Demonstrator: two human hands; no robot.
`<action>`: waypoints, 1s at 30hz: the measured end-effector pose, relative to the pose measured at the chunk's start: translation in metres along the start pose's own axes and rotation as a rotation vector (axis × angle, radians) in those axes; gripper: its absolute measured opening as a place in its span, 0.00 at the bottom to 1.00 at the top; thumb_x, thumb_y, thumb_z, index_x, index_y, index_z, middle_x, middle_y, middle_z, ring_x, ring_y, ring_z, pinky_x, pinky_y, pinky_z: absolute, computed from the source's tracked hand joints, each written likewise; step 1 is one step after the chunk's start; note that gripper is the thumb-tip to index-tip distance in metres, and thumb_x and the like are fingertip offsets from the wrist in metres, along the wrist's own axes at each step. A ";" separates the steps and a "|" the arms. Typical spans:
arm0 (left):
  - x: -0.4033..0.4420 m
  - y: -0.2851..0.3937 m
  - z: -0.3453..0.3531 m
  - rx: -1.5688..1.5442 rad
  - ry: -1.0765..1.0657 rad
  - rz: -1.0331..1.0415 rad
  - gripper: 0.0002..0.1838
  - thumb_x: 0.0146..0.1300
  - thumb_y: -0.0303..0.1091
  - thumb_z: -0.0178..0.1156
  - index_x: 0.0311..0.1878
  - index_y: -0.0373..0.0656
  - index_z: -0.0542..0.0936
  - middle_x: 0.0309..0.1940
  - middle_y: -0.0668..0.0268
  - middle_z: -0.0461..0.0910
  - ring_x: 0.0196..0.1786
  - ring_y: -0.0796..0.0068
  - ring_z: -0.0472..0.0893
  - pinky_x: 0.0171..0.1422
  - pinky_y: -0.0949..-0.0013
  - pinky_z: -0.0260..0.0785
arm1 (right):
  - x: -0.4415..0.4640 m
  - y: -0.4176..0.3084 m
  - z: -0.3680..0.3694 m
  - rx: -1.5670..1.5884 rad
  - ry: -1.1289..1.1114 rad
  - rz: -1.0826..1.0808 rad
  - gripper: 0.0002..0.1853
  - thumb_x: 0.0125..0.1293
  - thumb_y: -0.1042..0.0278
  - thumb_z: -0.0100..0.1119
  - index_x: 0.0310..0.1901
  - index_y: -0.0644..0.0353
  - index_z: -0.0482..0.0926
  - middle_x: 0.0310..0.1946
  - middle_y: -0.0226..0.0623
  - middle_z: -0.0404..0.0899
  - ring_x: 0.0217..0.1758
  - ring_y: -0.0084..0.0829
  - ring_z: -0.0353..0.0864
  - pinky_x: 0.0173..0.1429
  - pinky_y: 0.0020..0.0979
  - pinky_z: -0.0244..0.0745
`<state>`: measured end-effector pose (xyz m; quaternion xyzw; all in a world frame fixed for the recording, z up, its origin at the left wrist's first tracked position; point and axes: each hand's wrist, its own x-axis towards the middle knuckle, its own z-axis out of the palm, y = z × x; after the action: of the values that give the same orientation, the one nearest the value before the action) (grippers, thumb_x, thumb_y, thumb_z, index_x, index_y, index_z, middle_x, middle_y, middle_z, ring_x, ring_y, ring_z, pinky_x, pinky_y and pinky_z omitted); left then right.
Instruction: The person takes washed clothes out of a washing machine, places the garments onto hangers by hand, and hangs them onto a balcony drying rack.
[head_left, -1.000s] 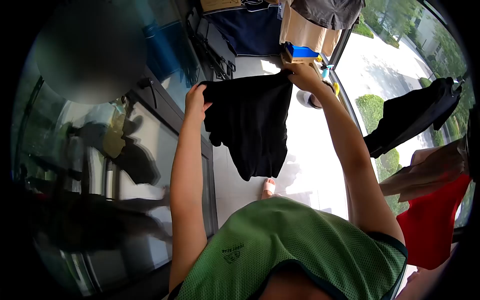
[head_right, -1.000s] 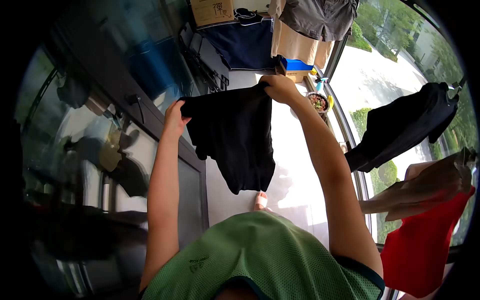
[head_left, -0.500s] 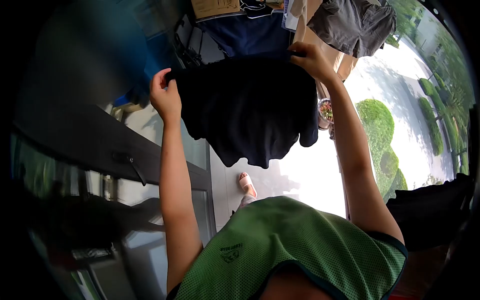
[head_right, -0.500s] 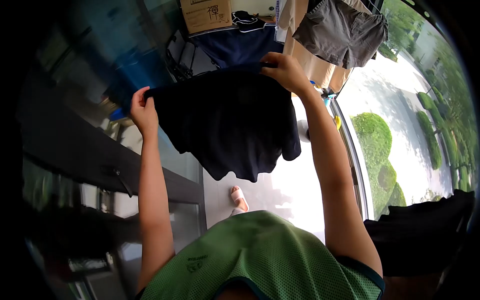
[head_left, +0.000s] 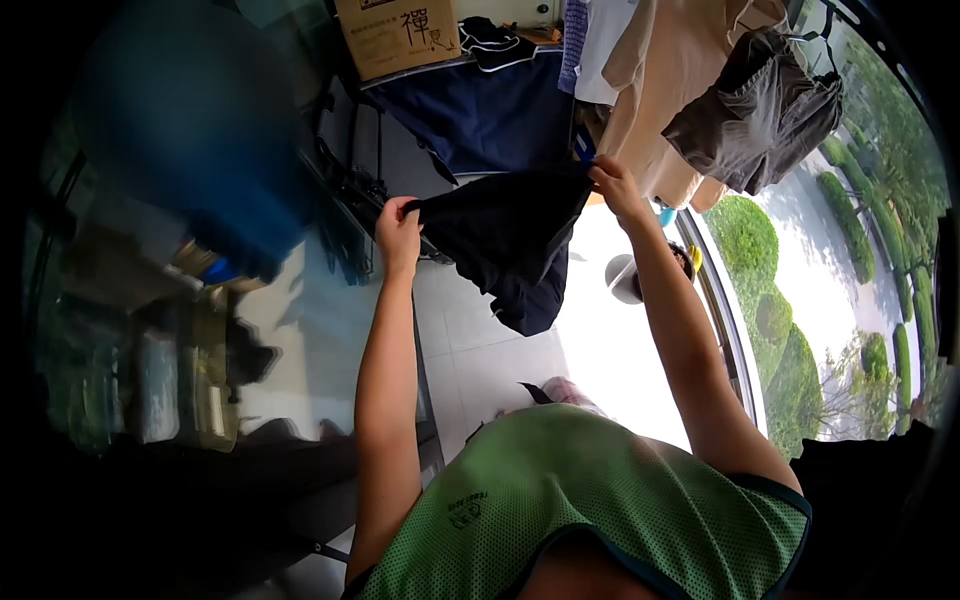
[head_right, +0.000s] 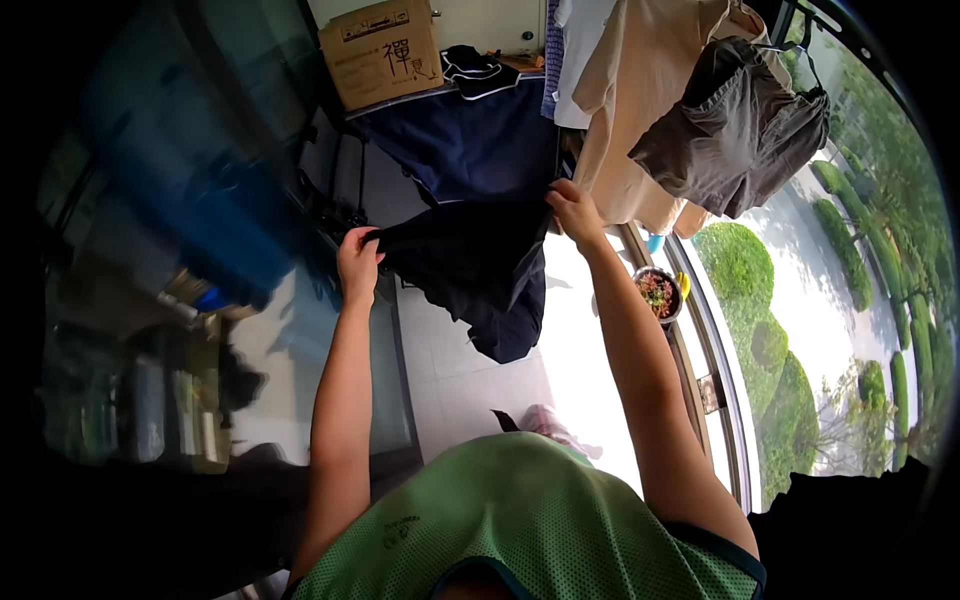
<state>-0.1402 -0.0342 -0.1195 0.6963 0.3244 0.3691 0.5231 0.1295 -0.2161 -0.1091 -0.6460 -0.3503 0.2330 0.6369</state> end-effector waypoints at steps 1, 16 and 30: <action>0.015 -0.001 0.004 -0.017 0.061 0.023 0.08 0.55 0.21 0.51 0.38 0.35 0.75 0.30 0.66 0.78 0.31 0.80 0.75 0.36 0.78 0.67 | 0.018 0.005 0.000 -0.057 0.120 -0.124 0.09 0.61 0.66 0.52 0.36 0.64 0.73 0.24 0.30 0.70 0.31 0.22 0.69 0.39 0.25 0.65; 0.249 0.075 0.034 -0.465 0.305 -0.010 0.09 0.60 0.24 0.50 0.43 0.39 0.75 0.35 0.67 0.76 0.36 0.77 0.76 0.44 0.72 0.73 | 0.266 -0.056 -0.003 -0.202 0.213 -0.431 0.16 0.60 0.59 0.57 0.28 0.67 0.73 0.17 0.31 0.70 0.22 0.23 0.66 0.29 0.28 0.64; 0.460 -0.009 0.043 -0.414 -0.099 -0.391 0.05 0.56 0.31 0.50 0.33 0.43 0.74 0.29 0.68 0.74 0.30 0.76 0.75 0.42 0.65 0.73 | 0.478 0.019 0.027 -0.307 -0.094 -0.096 0.13 0.61 0.62 0.52 0.30 0.65 0.75 0.20 0.28 0.66 0.27 0.21 0.64 0.35 0.25 0.61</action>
<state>0.1337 0.3321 -0.0554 0.5160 0.3443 0.2850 0.7307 0.4212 0.1608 -0.0601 -0.7066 -0.4418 0.1761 0.5240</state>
